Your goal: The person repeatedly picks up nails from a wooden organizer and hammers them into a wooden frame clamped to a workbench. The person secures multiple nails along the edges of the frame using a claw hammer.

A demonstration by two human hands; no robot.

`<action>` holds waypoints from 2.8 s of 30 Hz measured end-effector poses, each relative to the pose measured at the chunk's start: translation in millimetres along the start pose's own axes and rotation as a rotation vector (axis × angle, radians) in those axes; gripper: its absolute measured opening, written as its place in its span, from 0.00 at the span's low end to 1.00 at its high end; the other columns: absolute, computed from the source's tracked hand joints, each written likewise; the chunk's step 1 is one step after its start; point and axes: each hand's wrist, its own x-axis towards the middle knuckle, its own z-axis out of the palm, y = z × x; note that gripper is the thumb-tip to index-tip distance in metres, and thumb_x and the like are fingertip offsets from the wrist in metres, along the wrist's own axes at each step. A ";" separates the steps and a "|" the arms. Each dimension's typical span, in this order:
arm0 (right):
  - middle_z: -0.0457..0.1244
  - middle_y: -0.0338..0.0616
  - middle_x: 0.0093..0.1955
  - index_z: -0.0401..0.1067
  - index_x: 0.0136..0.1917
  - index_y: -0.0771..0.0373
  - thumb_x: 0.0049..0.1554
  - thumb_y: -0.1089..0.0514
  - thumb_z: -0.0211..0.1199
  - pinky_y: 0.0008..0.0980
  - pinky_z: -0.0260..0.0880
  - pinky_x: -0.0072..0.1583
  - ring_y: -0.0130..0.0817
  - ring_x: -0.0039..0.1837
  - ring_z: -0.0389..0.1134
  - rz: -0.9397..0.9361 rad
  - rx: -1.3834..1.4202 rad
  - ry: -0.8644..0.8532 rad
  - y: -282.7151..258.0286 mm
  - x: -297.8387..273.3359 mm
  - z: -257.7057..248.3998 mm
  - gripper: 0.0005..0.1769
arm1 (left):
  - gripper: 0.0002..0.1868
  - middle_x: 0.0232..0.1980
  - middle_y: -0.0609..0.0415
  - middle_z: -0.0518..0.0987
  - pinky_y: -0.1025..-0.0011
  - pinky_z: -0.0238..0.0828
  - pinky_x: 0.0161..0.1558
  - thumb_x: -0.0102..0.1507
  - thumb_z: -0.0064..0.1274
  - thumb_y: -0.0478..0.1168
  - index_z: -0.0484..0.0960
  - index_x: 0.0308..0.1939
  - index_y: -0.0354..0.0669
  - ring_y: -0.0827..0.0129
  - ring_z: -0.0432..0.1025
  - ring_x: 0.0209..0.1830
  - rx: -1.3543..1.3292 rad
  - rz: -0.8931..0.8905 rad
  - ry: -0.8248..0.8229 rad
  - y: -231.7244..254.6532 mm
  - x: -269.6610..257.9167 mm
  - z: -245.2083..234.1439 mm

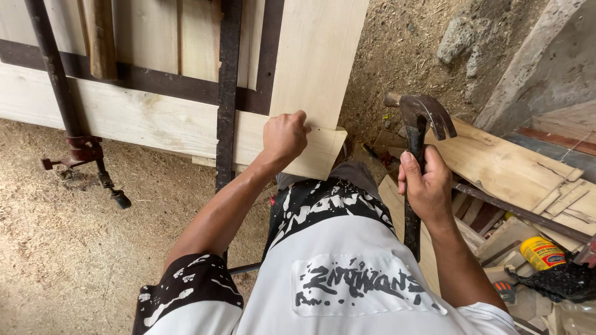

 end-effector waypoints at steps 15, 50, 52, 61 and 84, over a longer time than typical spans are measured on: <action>0.61 0.38 0.33 0.64 0.46 0.64 0.69 0.53 0.53 0.24 0.63 0.33 0.23 0.31 0.62 -0.033 -0.086 -0.177 -24.7 -2.5 26.8 0.13 | 0.18 0.32 0.42 0.79 0.53 0.69 0.33 0.53 0.68 0.41 0.73 0.35 0.38 0.43 0.74 0.33 -0.368 0.107 0.280 -29.6 -40.9 3.2; 0.63 0.53 0.26 0.61 0.48 0.66 0.67 0.49 0.52 0.48 0.65 0.32 0.49 0.27 0.66 -0.438 -1.048 -0.701 -136.1 82.9 97.7 0.17 | 0.14 0.30 0.46 0.83 0.54 0.72 0.36 0.49 0.71 0.42 0.81 0.29 0.42 0.49 0.78 0.33 -0.350 -0.121 0.178 -37.3 -67.5 15.8; 0.61 0.46 0.26 0.61 0.45 0.64 0.68 0.50 0.49 0.41 0.65 0.28 0.39 0.26 0.65 -0.298 -0.799 -0.665 -119.5 78.1 84.3 0.16 | 0.17 0.28 0.47 0.83 0.55 0.72 0.34 0.50 0.71 0.48 0.81 0.29 0.43 0.51 0.78 0.31 -0.318 -0.174 0.139 -35.2 -71.5 16.1; 0.58 0.34 0.32 0.61 0.51 0.62 0.72 0.50 0.46 0.27 0.63 0.30 0.23 0.29 0.61 -0.271 -0.189 -0.385 -86.6 59.8 45.5 0.14 | 0.24 0.25 0.48 0.82 0.58 0.72 0.31 0.50 0.70 0.59 0.81 0.27 0.43 0.55 0.78 0.25 -0.289 -0.263 0.046 -32.7 -78.6 10.0; 0.60 0.41 0.29 0.61 0.42 0.63 0.68 0.49 0.51 0.28 0.62 0.29 0.26 0.27 0.61 -0.023 -0.274 -0.410 -22.7 54.7 66.7 0.18 | 0.24 0.26 0.45 0.82 0.57 0.73 0.33 0.46 0.72 0.58 0.83 0.26 0.42 0.52 0.78 0.28 -0.279 -0.228 0.108 -33.4 -72.3 9.5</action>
